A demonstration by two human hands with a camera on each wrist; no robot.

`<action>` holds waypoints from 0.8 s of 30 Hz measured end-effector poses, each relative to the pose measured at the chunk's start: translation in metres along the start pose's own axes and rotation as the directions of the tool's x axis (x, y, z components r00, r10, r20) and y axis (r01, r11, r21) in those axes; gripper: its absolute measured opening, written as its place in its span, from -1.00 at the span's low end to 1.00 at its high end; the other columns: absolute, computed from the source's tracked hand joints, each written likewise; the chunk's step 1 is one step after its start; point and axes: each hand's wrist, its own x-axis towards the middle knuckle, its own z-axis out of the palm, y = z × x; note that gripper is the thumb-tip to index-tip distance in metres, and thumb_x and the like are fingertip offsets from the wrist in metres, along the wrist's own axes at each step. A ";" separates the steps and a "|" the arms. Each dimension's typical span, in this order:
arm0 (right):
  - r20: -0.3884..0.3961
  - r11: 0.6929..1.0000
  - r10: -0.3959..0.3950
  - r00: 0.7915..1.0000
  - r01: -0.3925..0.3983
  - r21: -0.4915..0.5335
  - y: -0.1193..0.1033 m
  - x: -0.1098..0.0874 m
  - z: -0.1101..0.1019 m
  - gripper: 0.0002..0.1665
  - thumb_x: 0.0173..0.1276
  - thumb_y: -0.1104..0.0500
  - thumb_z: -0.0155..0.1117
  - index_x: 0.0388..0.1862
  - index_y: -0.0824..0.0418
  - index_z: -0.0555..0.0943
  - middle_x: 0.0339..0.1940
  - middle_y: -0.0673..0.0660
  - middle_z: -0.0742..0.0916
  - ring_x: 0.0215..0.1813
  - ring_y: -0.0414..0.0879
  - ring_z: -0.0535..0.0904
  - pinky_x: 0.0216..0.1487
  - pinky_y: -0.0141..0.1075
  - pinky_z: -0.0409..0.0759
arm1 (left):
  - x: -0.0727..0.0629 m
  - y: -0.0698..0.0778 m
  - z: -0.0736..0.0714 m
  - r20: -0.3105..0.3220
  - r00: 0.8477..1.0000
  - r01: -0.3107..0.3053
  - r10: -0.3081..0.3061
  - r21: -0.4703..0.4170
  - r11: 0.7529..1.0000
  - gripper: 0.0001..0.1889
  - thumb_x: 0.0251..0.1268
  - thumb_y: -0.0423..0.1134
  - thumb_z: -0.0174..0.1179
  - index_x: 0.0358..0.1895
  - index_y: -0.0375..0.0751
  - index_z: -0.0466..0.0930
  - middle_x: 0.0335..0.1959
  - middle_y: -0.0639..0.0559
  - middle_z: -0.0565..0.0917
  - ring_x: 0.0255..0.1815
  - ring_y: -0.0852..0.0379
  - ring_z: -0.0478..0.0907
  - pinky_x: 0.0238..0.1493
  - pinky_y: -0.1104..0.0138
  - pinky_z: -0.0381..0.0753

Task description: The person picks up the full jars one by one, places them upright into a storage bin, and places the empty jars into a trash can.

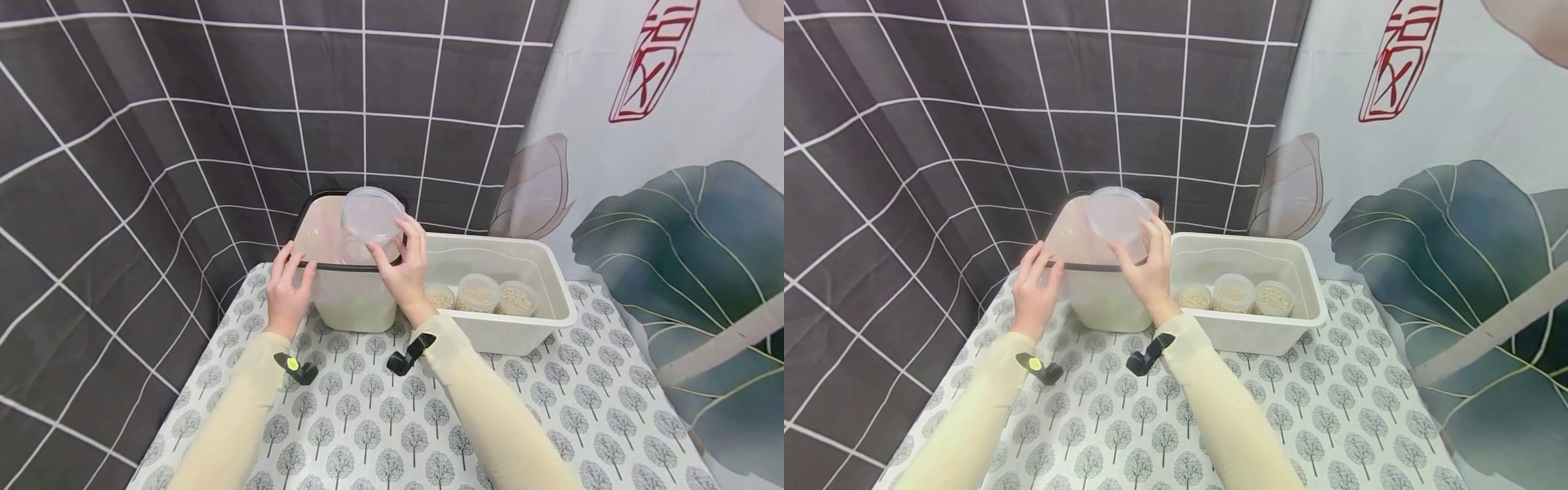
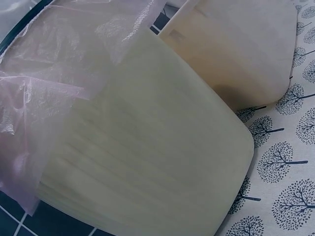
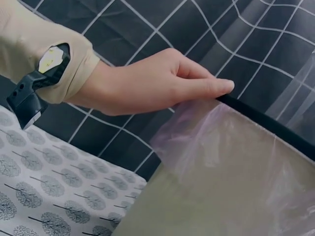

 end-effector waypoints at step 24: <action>0.042 0.996 0.040 0.998 -0.043 0.083 -0.004 -0.006 -0.016 -0.74 0.15 0.62 0.11 -0.15 0.67 0.39 -0.11 0.55 0.47 -0.10 0.36 0.48 -0.13 0.07 0.59 | 0.001 0.001 0.002 -0.020 1.000 0.013 -0.013 0.010 1.000 -0.73 0.22 -0.24 0.23 -0.08 -0.32 0.59 0.21 -0.19 0.44 0.25 -0.07 0.36 0.24 0.21 0.36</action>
